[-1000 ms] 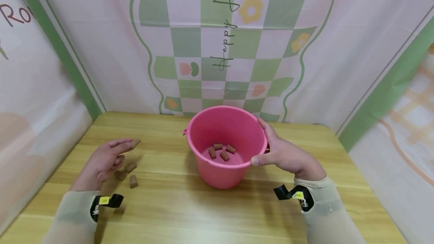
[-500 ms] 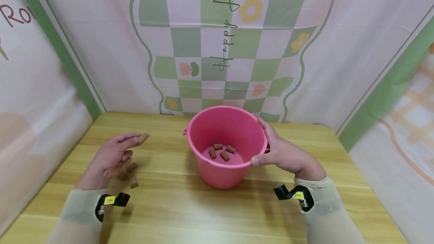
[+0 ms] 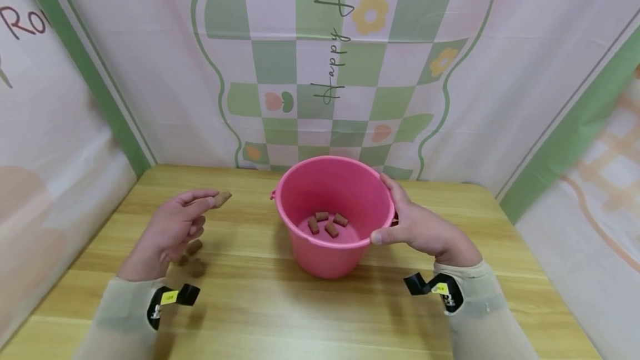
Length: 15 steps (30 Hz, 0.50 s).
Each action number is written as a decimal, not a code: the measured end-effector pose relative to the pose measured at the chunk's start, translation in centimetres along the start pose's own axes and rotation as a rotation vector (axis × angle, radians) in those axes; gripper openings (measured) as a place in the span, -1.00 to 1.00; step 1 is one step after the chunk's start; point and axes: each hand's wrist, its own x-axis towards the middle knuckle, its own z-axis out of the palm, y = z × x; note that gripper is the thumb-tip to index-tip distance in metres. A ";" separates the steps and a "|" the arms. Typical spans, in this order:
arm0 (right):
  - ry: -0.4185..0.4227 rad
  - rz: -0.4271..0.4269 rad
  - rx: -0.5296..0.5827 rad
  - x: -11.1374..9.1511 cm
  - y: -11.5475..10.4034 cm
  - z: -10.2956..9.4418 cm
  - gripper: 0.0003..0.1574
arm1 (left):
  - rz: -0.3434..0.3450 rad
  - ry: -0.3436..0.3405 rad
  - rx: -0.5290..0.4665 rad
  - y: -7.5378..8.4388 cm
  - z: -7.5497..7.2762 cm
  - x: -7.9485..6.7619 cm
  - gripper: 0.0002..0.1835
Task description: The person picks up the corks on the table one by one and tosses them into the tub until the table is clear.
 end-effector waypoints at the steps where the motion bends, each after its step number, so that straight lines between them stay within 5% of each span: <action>1: 0.000 -0.002 -0.001 0.0 0.0 0.0 0.55 | -0.001 -0.001 -0.004 0.1 0.1 0.0 -0.63; 15: 0.002 -0.001 -0.001 0.0 -0.1 0.0 0.56 | 0.006 -0.041 0.040 1.2 2.2 0.1 -0.55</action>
